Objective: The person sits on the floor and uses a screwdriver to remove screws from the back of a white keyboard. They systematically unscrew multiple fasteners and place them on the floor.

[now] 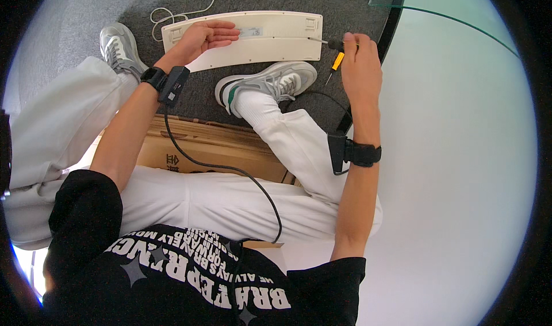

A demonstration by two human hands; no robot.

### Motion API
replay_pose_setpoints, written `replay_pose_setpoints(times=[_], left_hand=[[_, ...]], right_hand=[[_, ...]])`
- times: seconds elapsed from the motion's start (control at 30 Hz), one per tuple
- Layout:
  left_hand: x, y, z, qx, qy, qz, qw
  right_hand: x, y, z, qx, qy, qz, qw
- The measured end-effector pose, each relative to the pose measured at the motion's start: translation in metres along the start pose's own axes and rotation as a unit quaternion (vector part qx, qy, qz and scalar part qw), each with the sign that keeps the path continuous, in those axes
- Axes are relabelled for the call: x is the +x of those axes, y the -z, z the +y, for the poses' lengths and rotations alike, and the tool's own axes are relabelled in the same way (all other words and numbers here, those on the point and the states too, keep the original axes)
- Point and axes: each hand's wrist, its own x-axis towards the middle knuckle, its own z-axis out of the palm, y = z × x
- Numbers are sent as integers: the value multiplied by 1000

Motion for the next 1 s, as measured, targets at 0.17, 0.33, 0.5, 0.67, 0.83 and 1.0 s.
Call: replay_pose_setpoints(times=[0.17, 0.33, 0.5, 0.67, 0.83, 1.0], left_hand=[[2, 1, -1, 13, -1, 6, 1000], [3, 1, -2, 1, 1, 1, 1000], [0, -1, -1, 27, -10, 10, 1000], [-1, -1, 0, 23, -8, 8, 1000], [1, 0, -1, 23, -9, -2, 1000], [1, 0, -3, 29, -15, 0, 999]], right_hand=[[0, 2, 0, 14, -26, 17, 999], [3, -4, 14, 110, 99, 24, 989], [4, -6, 16, 23, 143, 20, 989], [1, 6, -6, -93, -88, -83, 988], [0, 9, -7, -143, -140, -154, 968], [-1, -5, 15, -10, 75, 9, 997]])
